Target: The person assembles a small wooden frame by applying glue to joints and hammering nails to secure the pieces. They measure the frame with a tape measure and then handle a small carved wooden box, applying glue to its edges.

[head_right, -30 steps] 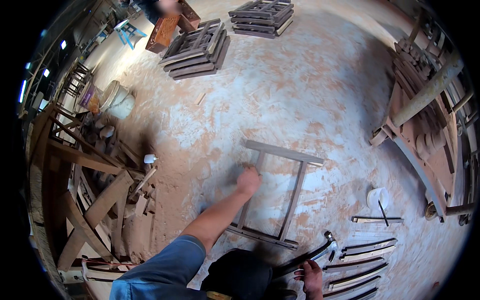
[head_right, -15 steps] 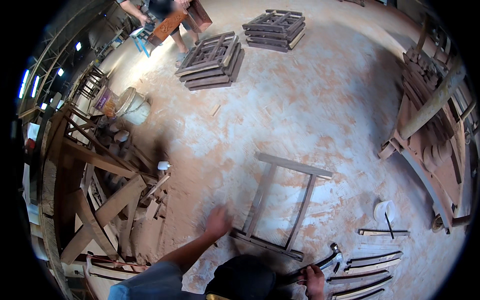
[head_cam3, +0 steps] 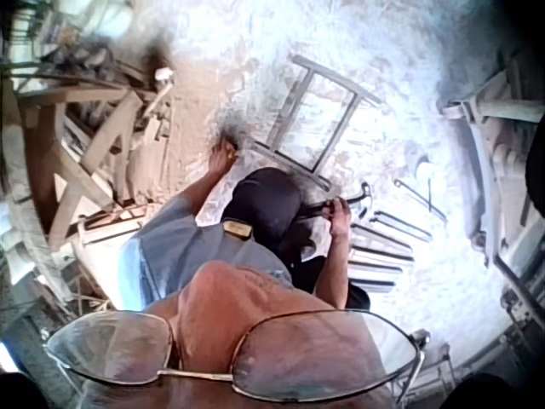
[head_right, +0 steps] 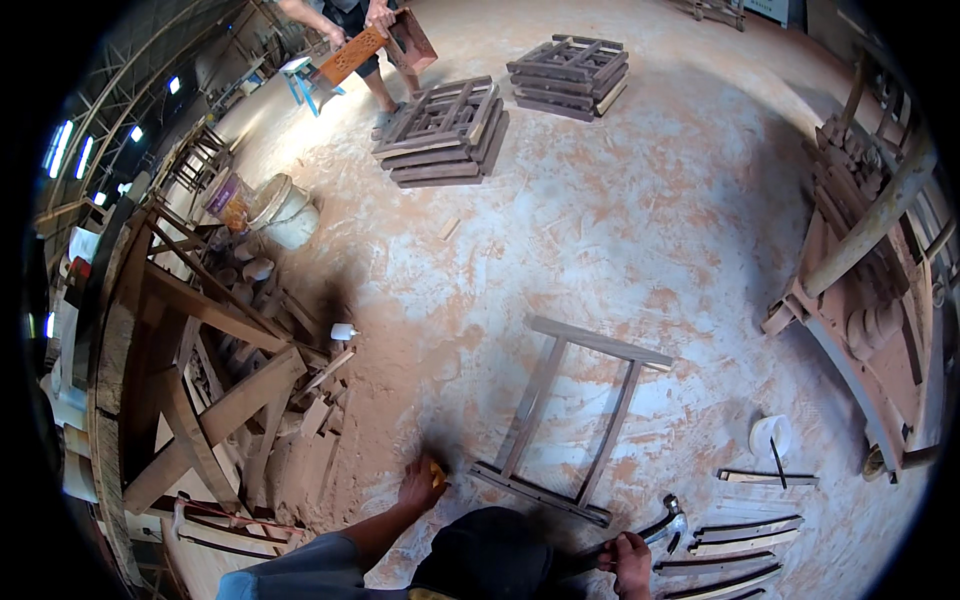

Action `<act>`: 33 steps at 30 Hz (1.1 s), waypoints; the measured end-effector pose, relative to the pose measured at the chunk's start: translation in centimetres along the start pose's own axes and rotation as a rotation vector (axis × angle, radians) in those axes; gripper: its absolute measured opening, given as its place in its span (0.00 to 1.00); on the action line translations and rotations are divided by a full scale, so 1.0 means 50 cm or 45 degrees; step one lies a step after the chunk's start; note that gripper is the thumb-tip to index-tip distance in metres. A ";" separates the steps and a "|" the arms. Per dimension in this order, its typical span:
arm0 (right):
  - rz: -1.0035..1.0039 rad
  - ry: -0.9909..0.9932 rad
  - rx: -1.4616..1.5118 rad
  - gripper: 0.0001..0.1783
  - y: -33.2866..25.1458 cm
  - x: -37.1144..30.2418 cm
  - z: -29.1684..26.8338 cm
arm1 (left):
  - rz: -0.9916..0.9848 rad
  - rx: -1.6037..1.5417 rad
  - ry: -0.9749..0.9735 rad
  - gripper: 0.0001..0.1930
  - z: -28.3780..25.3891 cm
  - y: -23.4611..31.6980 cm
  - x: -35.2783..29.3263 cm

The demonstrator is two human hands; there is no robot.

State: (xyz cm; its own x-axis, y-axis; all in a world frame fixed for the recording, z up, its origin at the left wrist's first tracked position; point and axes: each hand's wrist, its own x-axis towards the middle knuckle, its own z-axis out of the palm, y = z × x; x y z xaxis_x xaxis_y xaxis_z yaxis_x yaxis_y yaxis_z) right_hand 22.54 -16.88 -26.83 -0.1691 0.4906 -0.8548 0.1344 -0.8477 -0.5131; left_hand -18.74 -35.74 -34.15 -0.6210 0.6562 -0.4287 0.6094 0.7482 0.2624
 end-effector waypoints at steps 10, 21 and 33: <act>-0.040 0.005 0.036 0.19 -0.009 -0.013 0.006 | -0.348 -1.124 -0.712 0.26 -0.069 0.020 0.055; -0.069 -0.199 -0.010 0.22 -0.042 -0.010 0.105 | 0.039 -1.396 -0.926 0.23 -0.122 0.208 0.034; -0.037 -0.286 -0.167 0.21 -0.113 -0.010 0.226 | 0.180 -1.126 -1.171 0.23 -0.117 0.315 0.058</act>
State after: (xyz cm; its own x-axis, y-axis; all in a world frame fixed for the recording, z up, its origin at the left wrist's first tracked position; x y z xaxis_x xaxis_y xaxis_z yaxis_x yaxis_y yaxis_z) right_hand 10.84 -14.59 -22.63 -0.3858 0.4449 -0.8082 0.2490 -0.7933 -0.5556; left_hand -13.83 -21.47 -26.22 0.2051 0.6906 -0.6935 -0.1112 0.7204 0.6846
